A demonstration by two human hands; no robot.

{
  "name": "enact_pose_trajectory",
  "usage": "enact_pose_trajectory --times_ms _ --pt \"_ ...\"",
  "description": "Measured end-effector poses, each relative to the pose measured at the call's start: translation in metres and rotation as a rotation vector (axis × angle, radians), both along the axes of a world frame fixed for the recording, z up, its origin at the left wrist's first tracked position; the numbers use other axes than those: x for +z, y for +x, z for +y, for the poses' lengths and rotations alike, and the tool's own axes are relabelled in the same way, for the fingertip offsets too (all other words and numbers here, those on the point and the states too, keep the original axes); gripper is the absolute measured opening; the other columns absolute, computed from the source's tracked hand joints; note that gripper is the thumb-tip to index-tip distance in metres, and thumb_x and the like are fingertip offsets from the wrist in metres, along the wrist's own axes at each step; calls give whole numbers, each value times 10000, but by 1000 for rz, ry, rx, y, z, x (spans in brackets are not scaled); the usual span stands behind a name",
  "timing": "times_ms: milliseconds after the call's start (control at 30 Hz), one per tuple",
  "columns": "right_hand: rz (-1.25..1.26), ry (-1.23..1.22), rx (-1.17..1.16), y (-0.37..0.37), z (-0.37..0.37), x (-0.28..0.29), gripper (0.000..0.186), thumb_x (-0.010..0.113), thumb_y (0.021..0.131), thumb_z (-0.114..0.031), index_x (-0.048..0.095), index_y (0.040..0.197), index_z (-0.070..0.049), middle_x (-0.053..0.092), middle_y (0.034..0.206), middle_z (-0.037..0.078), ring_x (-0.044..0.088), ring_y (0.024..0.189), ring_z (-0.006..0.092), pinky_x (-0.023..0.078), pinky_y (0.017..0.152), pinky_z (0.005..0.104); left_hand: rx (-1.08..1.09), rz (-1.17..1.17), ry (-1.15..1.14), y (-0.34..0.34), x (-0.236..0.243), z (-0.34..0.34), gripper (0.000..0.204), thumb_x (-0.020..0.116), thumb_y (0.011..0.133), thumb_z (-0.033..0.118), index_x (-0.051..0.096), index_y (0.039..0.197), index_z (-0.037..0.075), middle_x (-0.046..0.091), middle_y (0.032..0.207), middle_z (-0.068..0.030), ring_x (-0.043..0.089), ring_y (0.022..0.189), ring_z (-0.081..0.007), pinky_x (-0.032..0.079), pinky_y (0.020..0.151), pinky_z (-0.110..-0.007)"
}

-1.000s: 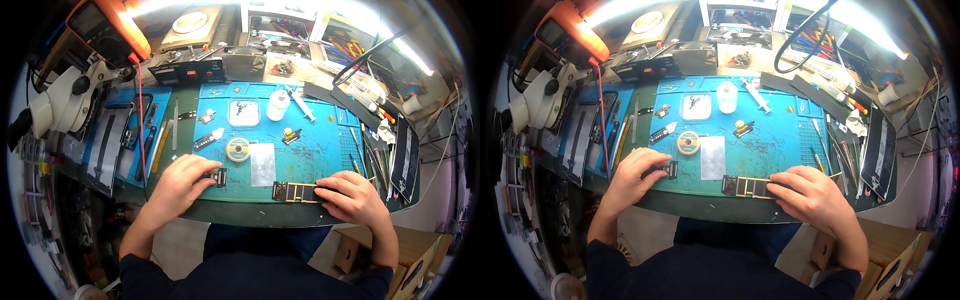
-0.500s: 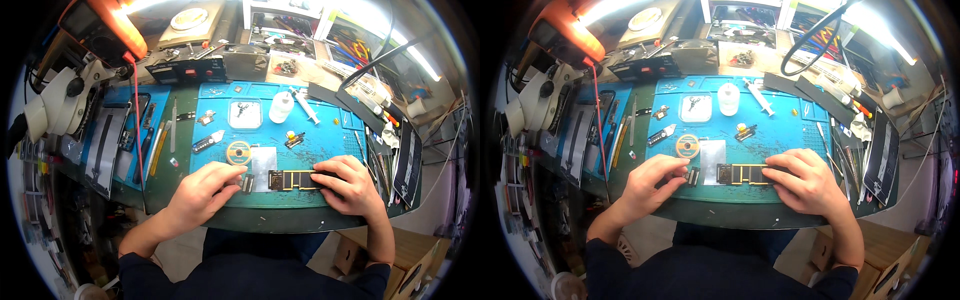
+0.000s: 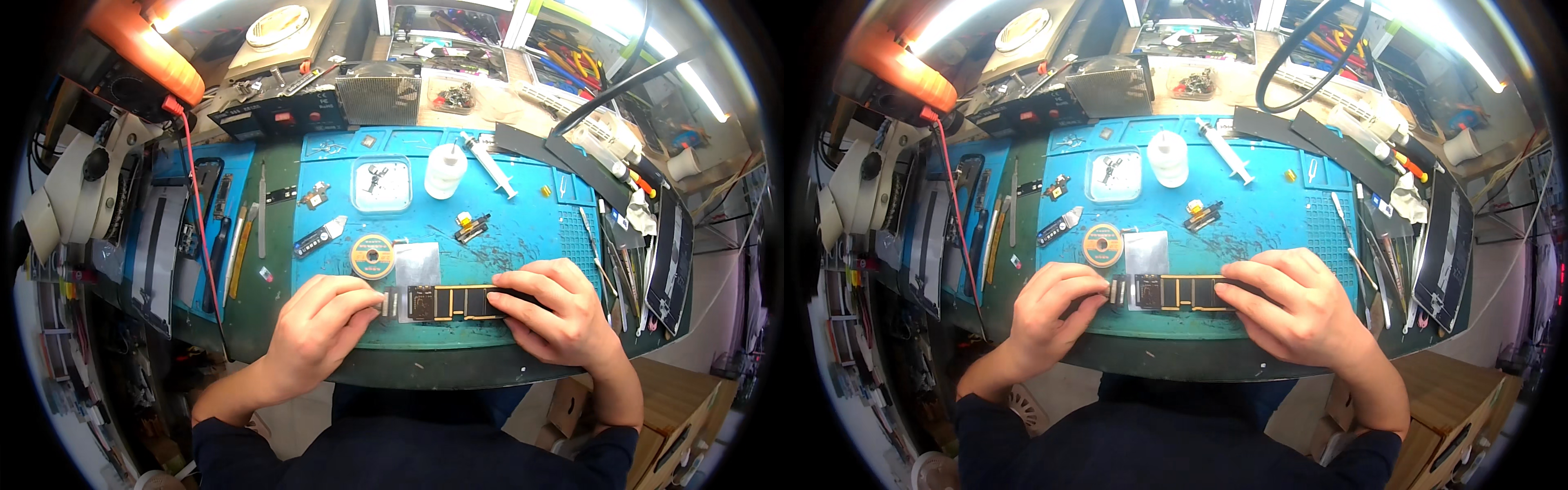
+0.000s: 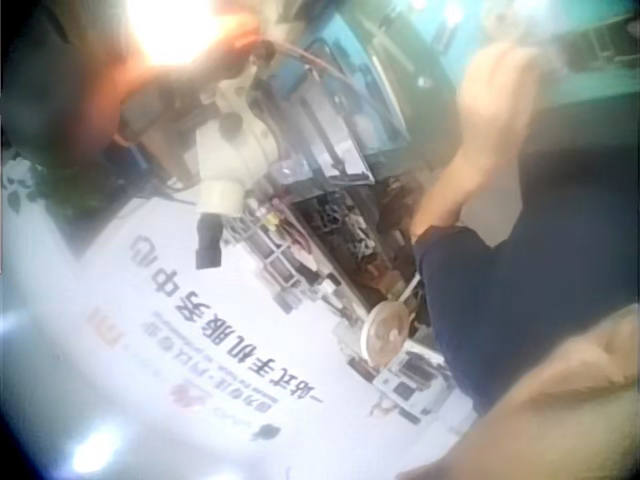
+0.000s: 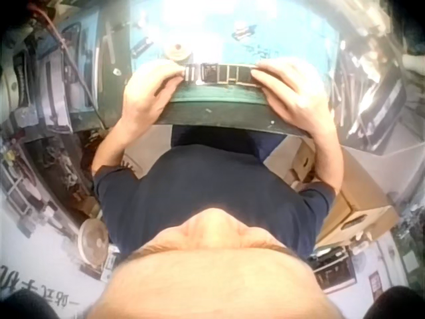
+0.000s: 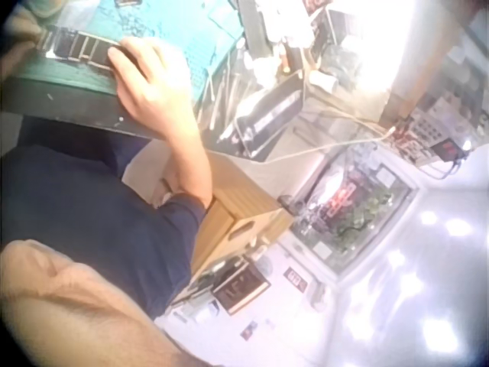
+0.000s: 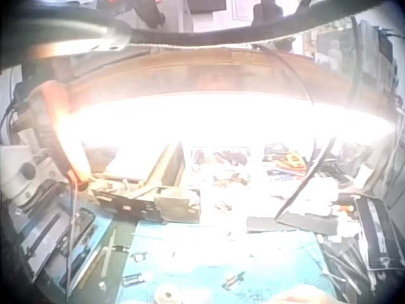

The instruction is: The person applies a liquid to a small electronic component using a brush, then uses a cotton swab to clean the component. They handle a circuit board and a flexible ribbon cable, applying liquid to the cable and wiping it with a swab.

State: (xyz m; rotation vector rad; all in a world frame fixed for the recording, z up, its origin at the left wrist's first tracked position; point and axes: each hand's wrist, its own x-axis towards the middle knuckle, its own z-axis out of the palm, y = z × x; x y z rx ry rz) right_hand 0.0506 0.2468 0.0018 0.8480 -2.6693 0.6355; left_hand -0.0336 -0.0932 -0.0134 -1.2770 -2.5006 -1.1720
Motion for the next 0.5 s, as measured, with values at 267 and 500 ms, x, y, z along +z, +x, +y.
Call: enact_pose_trajectory --times_ms 267,500 --pt "-107 22 19 -15 -8 7 444 850 791 -48 803 1231 -80 755 1309 68 736 1161 280 575 879 410 64 -44 36 5 -3 -10 307 872 881 -70 772 1153 32 758 1101 -100 739 937 -304 600 792 -408" --pt "-106 53 48 -15 -1 5 447 838 787 -39 807 1231 -92 766 1334 69 737 1167 283 577 913 424 71 -50 69 6 -6 2 322 880 871 -74 771 1155 34 757 1104 -98 741 937 -310 598 783 -404"
